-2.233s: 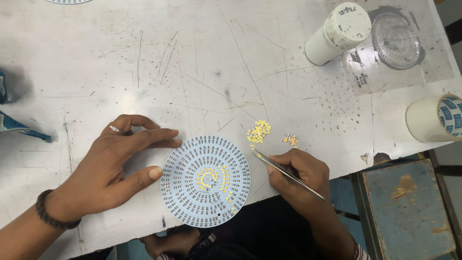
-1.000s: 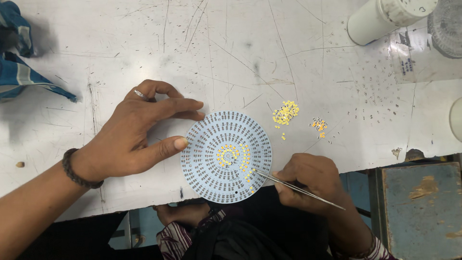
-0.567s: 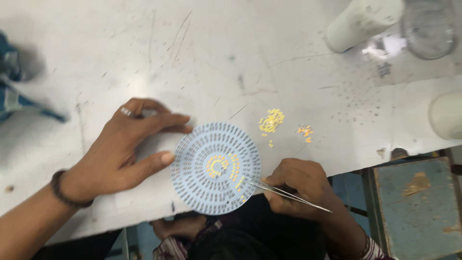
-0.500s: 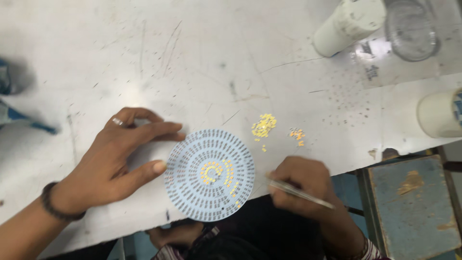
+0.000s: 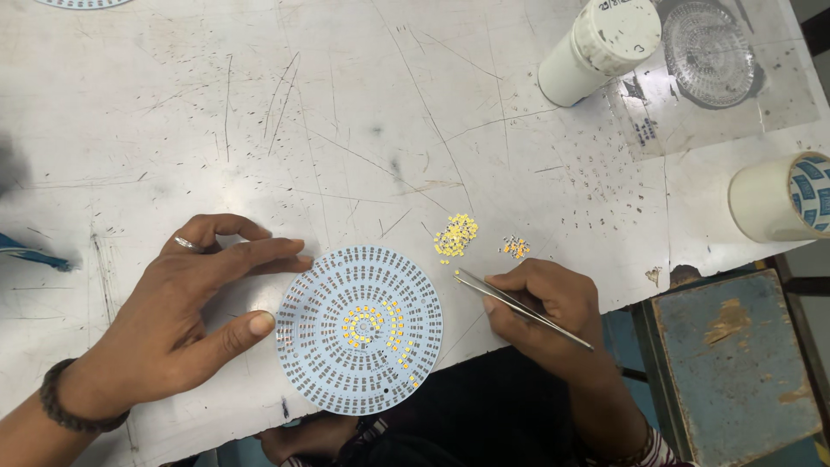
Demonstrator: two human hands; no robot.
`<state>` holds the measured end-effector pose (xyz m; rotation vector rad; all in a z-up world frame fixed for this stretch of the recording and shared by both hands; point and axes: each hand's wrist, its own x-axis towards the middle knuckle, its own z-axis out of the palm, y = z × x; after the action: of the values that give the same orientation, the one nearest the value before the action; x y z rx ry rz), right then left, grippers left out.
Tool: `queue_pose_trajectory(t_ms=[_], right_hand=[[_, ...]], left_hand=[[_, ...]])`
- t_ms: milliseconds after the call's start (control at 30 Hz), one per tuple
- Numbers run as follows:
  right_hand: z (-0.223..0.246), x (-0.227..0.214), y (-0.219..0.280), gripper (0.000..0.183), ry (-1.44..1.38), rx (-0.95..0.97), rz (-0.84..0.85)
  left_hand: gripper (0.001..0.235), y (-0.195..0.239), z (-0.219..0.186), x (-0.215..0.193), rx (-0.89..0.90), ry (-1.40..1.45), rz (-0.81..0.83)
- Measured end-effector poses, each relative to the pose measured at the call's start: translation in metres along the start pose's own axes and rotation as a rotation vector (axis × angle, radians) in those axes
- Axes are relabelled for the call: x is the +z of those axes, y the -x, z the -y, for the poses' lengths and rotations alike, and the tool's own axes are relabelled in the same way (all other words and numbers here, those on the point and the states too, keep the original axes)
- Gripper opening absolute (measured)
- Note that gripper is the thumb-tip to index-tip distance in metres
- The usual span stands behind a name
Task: The person uses tweezers to pick up small yellow LED components and places them into designated holes on a circular LED panel. The person continues placing LEDs one by one into the panel throughout the clip.
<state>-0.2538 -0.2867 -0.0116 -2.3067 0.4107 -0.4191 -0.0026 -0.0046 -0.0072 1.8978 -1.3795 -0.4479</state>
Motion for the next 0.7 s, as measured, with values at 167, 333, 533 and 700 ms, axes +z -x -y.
queue_pose_trajectory(t_ms=[167,333,533,700], right_hand=[[-0.0016,-0.0015,0.0010,0.018,0.016,0.011,-0.011],[-0.0002,-0.0018,0.0018,0.019,-0.014,0.056,-0.018],[0.0005,0.0001,0.0004,0.019,0.013,0.036,-0.022],[-0.0013,-0.0012,0.0020,0.017,0.009,0.040,-0.044]], left_hand=[[0.063,0.0003,0.0009,0.0003,0.003,0.005,-0.002],[0.062,0.0001,0.0019,0.0022,-0.019,0.001,0.000],[0.063,0.0005,0.0022,0.0014,-0.016,-0.003,0.002],[0.063,0.0002,0.0021,0.0017,-0.027,-0.001,0.010]])
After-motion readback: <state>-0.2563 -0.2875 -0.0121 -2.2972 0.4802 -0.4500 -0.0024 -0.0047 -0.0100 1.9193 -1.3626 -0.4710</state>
